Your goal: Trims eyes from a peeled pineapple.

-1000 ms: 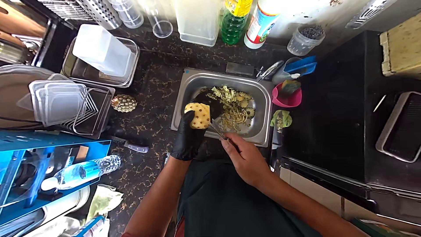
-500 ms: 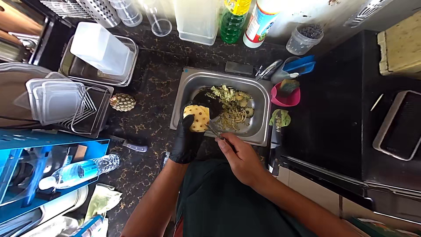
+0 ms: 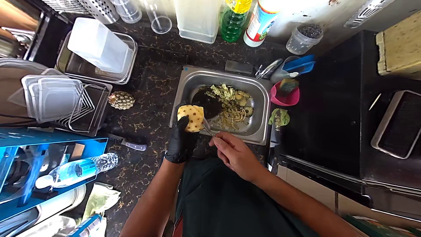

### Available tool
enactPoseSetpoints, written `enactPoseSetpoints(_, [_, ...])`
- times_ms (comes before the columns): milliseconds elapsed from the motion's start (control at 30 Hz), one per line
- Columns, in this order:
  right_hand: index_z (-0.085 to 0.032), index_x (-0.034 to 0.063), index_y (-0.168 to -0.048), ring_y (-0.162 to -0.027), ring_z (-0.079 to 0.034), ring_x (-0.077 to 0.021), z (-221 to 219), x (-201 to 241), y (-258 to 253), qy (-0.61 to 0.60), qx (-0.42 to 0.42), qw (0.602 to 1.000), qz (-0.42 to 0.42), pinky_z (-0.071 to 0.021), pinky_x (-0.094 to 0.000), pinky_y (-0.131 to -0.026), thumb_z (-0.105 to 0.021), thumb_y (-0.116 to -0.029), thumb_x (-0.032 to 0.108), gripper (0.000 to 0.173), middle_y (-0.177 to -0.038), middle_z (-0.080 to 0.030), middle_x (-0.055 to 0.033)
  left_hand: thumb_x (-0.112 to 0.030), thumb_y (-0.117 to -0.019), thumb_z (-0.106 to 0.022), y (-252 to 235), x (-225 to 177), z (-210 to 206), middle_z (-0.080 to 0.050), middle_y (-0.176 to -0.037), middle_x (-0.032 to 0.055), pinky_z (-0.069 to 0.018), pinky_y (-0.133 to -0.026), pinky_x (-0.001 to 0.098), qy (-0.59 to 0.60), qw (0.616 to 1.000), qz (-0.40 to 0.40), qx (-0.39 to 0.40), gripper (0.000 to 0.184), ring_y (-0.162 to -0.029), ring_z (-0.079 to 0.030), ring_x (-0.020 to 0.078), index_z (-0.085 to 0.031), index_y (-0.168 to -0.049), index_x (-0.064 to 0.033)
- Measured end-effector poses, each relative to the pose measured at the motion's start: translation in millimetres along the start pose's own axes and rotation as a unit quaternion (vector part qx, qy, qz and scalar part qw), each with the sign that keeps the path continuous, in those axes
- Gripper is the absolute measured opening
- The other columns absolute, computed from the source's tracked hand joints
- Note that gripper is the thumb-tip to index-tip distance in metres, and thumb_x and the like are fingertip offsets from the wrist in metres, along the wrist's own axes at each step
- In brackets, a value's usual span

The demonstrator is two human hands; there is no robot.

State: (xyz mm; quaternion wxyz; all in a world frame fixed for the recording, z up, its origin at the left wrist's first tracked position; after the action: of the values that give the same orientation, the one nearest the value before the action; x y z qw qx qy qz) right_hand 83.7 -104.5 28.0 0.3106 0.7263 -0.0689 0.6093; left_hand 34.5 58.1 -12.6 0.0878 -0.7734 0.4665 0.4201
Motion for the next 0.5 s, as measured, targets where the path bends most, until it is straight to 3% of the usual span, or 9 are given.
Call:
enactPoseSetpoints(67, [-0.066,0.0134,-0.117,-0.055,-0.046,-0.0081,4,0,3,0.047,-0.009,0.999,0.000,-0.0408,-0.0244,-0.050,-0.045,-0.1102,0.039,0.034,-0.070,-0.049,0.0034,-0.041,-0.0794,-0.080,-1,0,2,-0.067,-0.114,0.0056,-0.0591,-0.089,0.0377,0.016,1.000,-0.018,-0.001,0.069,-0.102,-0.068,0.0156,-0.047,-0.135,-0.0174])
enactPoseSetpoints(167, [-0.066,0.0104,-0.116,-0.051,-0.044,-0.0062,2,1,7,-0.005,0.011,1.000,-0.009,-0.0372,-0.0208,-0.044,-0.043,-0.1112,0.033,0.033,-0.068,-0.049,0.0033,-0.024,-0.0887,-0.070,-3,4,4,-0.065,-0.121,0.0101,-0.0574,-0.093,0.0415,0.079,0.996,-0.041,0.021,0.061,-0.107,-0.068,0.0209,-0.042,-0.142,-0.0162])
enactPoseSetpoints(233, [-0.065,0.0094,-0.116,-0.049,-0.042,-0.0057,1,1,8,-0.032,0.019,0.999,-0.012,-0.0357,-0.0200,-0.042,-0.042,-0.1116,0.032,0.032,-0.068,-0.049,0.0034,-0.026,-0.0884,-0.071,-4,5,4,-0.065,-0.121,0.0088,-0.0569,-0.094,0.0414,0.082,0.996,-0.038,0.026,0.061,-0.107,-0.067,0.0200,-0.043,-0.142,-0.0172])
enactPoseSetpoints(367, [-0.067,0.0130,-0.117,-0.055,-0.046,-0.0080,5,-2,8,0.061,-0.024,0.998,0.013,-0.0407,-0.0246,-0.050,-0.045,-0.1100,0.039,0.035,-0.069,-0.049,0.0037,-0.027,-0.0857,-0.074,-3,9,4,-0.066,-0.119,0.0078,-0.0579,-0.091,0.0414,0.067,0.997,-0.016,0.028,0.062,-0.104,-0.068,0.0188,-0.044,-0.140,-0.0180])
enactPoseSetpoints(500, [-0.067,0.0143,-0.119,-0.058,-0.048,-0.0050,7,1,7,0.135,-0.057,0.988,0.047,-0.0430,-0.0233,-0.053,-0.045,-0.1095,0.042,0.037,-0.071,-0.051,0.0056,-0.032,-0.0917,-0.072,-1,9,0,-0.064,-0.122,0.0087,-0.0570,-0.094,0.0422,0.056,0.997,-0.019,0.055,0.061,-0.108,-0.067,0.0198,-0.043,-0.144,-0.0191])
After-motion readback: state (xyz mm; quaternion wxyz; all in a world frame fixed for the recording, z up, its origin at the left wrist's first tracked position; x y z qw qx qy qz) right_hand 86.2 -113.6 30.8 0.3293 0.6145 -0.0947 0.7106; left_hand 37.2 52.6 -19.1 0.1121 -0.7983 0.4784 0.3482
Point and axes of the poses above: each hand's wrist, its own y-axis away from the middle knuckle, its own z-axis out of the back of the hand, x = y × z, the point moved 7 cm from there along -y, towards the middle knuckle
